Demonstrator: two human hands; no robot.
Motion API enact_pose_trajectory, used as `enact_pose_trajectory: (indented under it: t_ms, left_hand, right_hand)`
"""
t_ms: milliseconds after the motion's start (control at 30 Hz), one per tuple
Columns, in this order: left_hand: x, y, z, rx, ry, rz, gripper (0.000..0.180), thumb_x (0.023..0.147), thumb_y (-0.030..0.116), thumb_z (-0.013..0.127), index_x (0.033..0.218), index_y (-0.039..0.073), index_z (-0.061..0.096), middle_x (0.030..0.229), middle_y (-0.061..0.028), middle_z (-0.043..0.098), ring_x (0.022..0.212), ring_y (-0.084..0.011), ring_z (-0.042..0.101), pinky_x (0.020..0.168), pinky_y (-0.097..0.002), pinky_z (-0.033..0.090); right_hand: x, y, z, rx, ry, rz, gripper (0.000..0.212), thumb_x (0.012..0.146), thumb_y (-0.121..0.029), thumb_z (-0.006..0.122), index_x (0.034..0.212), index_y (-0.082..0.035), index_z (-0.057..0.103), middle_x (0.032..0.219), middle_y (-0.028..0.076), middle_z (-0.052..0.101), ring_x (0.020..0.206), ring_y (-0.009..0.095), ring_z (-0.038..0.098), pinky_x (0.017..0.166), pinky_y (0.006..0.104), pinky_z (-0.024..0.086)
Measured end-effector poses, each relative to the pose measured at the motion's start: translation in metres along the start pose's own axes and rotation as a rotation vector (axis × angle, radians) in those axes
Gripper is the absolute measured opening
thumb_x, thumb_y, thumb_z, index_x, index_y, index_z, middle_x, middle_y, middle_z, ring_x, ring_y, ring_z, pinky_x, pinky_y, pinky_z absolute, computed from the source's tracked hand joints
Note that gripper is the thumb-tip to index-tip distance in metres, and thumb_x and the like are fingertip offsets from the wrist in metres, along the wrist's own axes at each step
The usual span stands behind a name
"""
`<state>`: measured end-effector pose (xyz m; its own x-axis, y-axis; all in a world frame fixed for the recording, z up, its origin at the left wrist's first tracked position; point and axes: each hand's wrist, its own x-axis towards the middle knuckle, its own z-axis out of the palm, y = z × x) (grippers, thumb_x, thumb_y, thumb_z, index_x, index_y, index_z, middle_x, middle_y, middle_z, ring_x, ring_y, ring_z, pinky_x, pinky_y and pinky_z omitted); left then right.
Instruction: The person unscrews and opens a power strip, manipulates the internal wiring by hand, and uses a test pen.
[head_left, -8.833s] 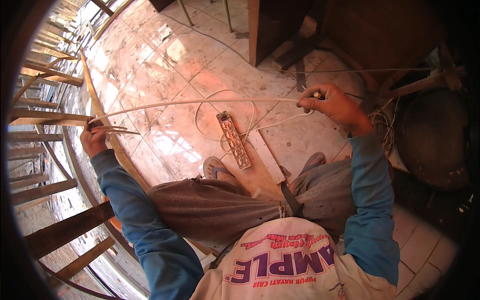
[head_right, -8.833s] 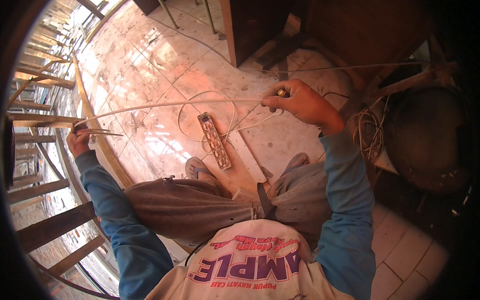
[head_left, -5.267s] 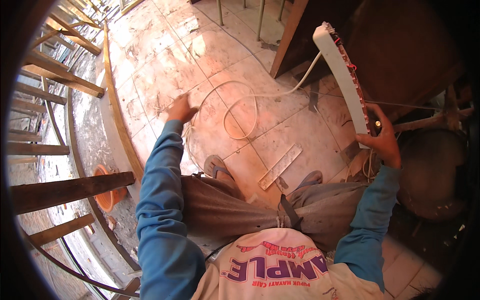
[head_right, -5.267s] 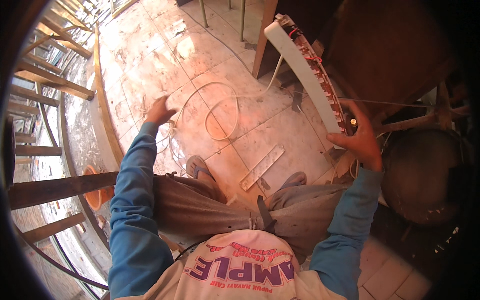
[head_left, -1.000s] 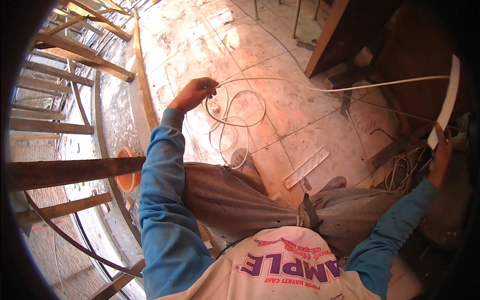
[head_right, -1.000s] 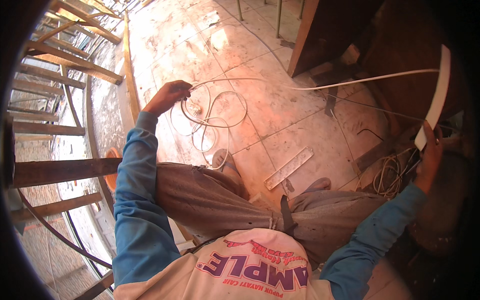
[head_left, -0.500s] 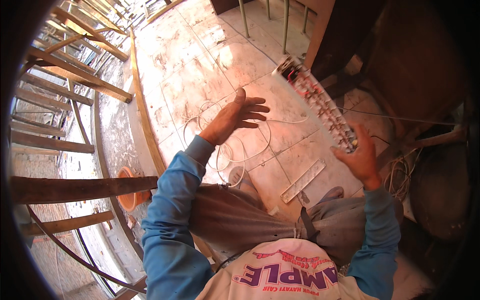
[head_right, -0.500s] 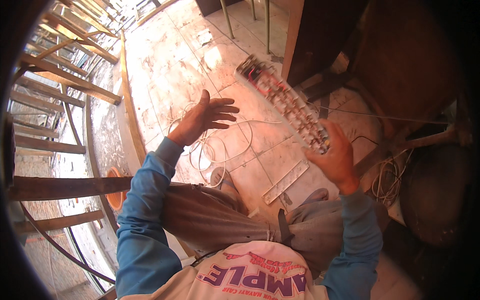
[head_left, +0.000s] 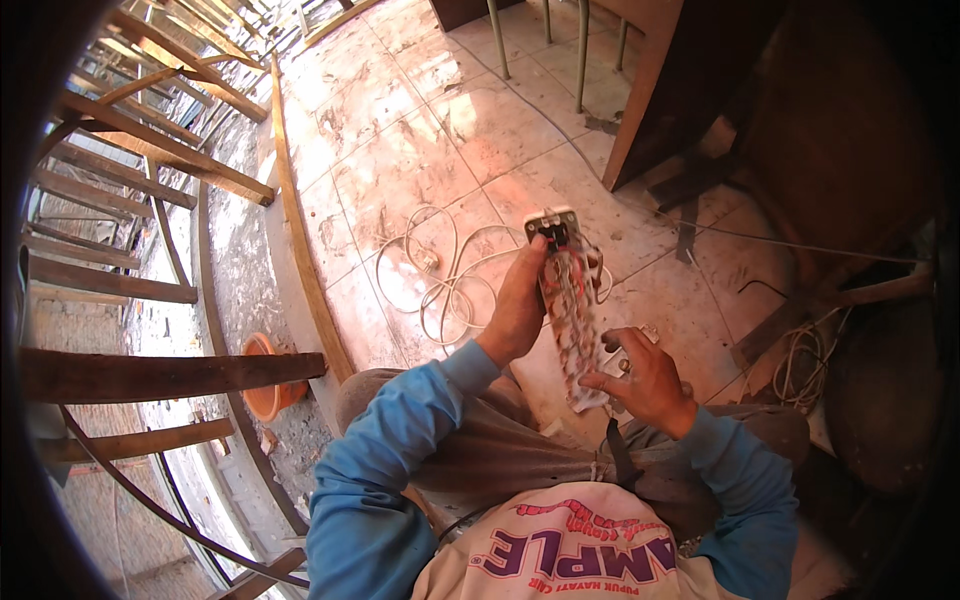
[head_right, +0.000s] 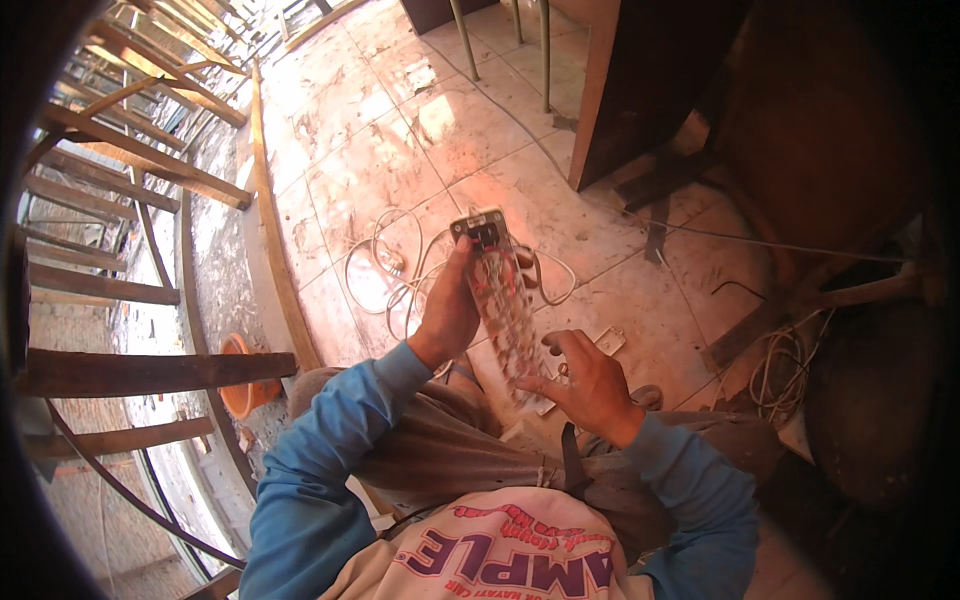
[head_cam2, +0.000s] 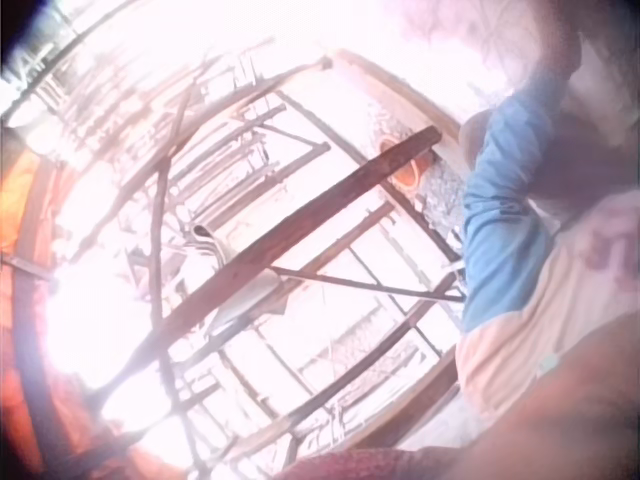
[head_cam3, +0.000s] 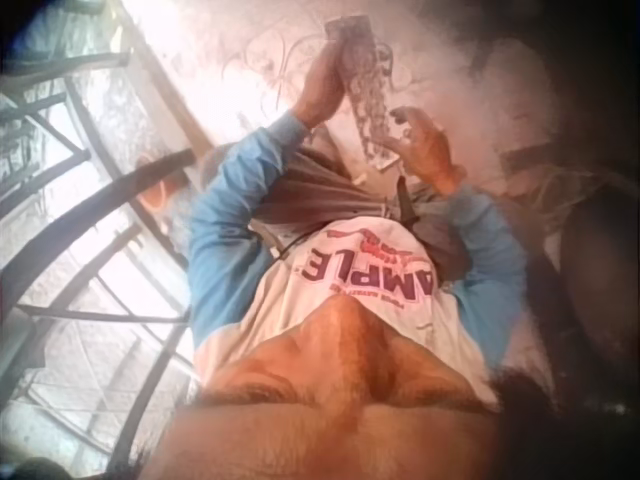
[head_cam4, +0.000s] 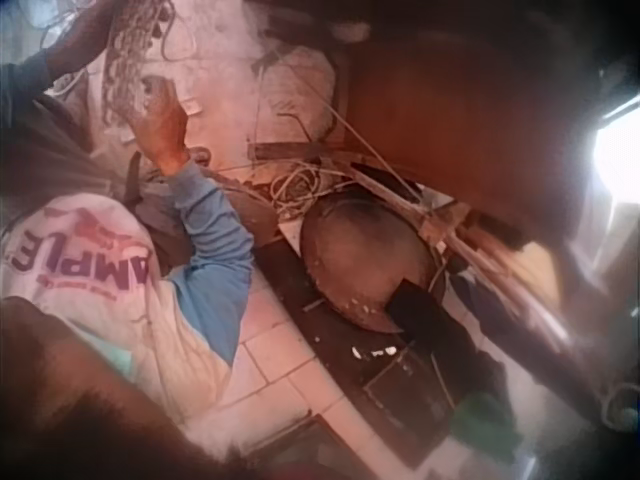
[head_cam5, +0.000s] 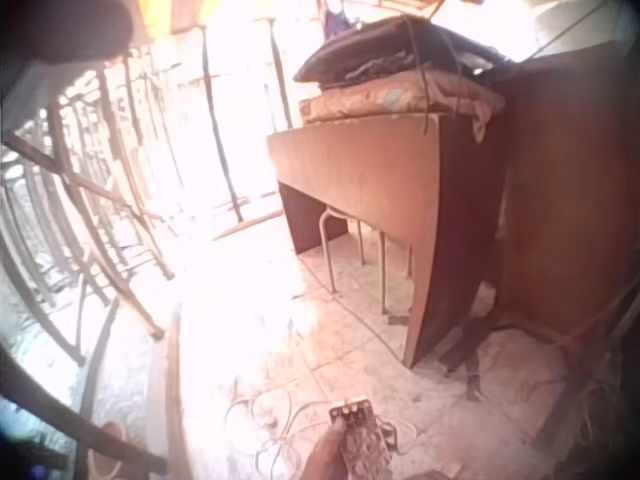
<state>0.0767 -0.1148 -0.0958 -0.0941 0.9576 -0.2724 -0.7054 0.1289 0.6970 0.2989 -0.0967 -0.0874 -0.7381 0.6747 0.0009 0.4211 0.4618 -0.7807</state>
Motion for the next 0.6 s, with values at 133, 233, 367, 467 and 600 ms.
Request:
enact_pose_trajectory:
  t_ms: [133, 233, 367, 467, 600]
  left_hand:
    - [-0.026, -0.017, 0.018, -0.088, 0.007, -0.183, 0.059, 0.101, 0.057, 0.034, 0.120, 0.005, 0.054, 0.104, -0.0134, 0.066, 0.087, -0.0242, 0.068, 0.078, -0.0367, 0.056]
    - [-0.039, -0.031, 0.021, -0.173, -0.027, -0.272, 0.062, 0.101, 0.059, 0.032, 0.120, 0.004, 0.054, 0.104, -0.0145, 0.066, 0.089, -0.0264, 0.068, 0.078, -0.0377, 0.056]
    - [-0.040, -0.044, 0.023, -0.089, -0.018, -0.320, 0.064, 0.100, 0.059, 0.031, 0.122, 0.004, 0.054, 0.102, -0.0138, 0.065, 0.089, -0.0261, 0.068, 0.076, -0.0391, 0.058]
    - [-0.039, -0.048, 0.018, -0.012, -0.064, -0.343, 0.059, 0.101, 0.057, 0.034, 0.120, 0.006, 0.055, 0.099, -0.0098, 0.065, 0.087, -0.0209, 0.067, 0.074, -0.0351, 0.058]
    - [-0.038, -0.046, 0.024, 0.010, -0.003, -0.385, 0.053, 0.101, 0.054, 0.039, 0.118, 0.007, 0.056, 0.094, -0.0036, 0.063, 0.082, -0.0131, 0.064, 0.071, -0.0295, 0.056]
  right_hand:
    - [0.014, -0.012, -0.029, 0.125, 0.150, 0.012, 0.036, 0.085, -0.026, 0.075, 0.104, -0.001, 0.059, 0.095, 0.015, 0.063, 0.087, 0.030, 0.065, 0.074, 0.0389, 0.052]
    - [0.021, -0.012, -0.044, 0.214, 0.252, 0.108, 0.032, 0.090, -0.025, 0.071, 0.107, 0.000, 0.061, 0.099, 0.015, 0.065, 0.091, 0.025, 0.064, 0.081, 0.0340, 0.050]
    - [0.023, 0.004, -0.039, 0.561, 0.068, 0.247, 0.035, 0.094, -0.026, 0.066, 0.114, 0.002, 0.061, 0.107, 0.013, 0.067, 0.094, 0.018, 0.063, 0.082, 0.0325, 0.050]
    - [0.023, 0.008, -0.042, 0.620, -0.141, 0.371, 0.036, 0.094, -0.026, 0.065, 0.115, 0.003, 0.061, 0.105, 0.012, 0.068, 0.091, 0.014, 0.062, 0.080, 0.0305, 0.050]
    - [0.024, 0.015, -0.048, 0.503, -0.157, 0.389, 0.030, 0.092, -0.025, 0.068, 0.105, 0.002, 0.064, 0.090, 0.008, 0.069, 0.080, 0.011, 0.061, 0.071, 0.0285, 0.049]
